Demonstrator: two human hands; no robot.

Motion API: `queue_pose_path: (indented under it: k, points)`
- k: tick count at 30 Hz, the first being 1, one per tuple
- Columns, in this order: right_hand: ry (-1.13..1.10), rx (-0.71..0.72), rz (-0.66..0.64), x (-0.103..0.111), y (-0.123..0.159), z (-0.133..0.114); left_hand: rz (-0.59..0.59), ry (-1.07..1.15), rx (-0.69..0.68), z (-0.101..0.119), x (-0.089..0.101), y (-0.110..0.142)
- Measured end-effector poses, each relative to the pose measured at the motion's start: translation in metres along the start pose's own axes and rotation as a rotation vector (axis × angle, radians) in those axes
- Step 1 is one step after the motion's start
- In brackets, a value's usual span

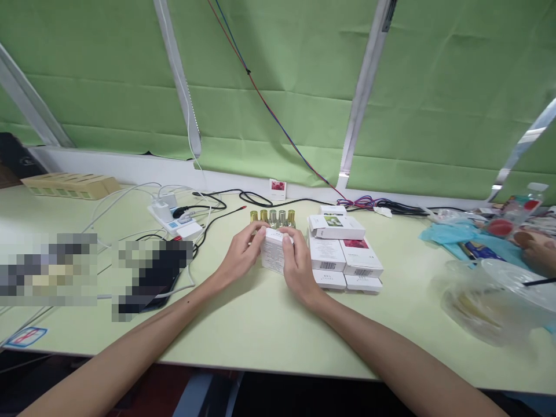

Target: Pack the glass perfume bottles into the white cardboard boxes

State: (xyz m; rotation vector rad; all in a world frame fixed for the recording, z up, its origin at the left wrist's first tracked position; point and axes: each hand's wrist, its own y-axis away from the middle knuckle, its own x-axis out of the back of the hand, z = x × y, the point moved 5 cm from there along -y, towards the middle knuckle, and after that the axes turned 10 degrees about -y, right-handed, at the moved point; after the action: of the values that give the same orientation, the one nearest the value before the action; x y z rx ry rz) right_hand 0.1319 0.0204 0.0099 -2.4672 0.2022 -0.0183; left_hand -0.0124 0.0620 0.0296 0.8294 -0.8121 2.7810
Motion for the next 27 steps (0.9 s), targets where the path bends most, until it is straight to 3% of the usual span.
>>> queue_pose_path:
  k: [27]
  points:
    - [0.034, 0.029, 0.003, 0.0009, -0.0002, 0.0008, 0.006, -0.07, -0.005, -0.0013, 0.0002, 0.0003]
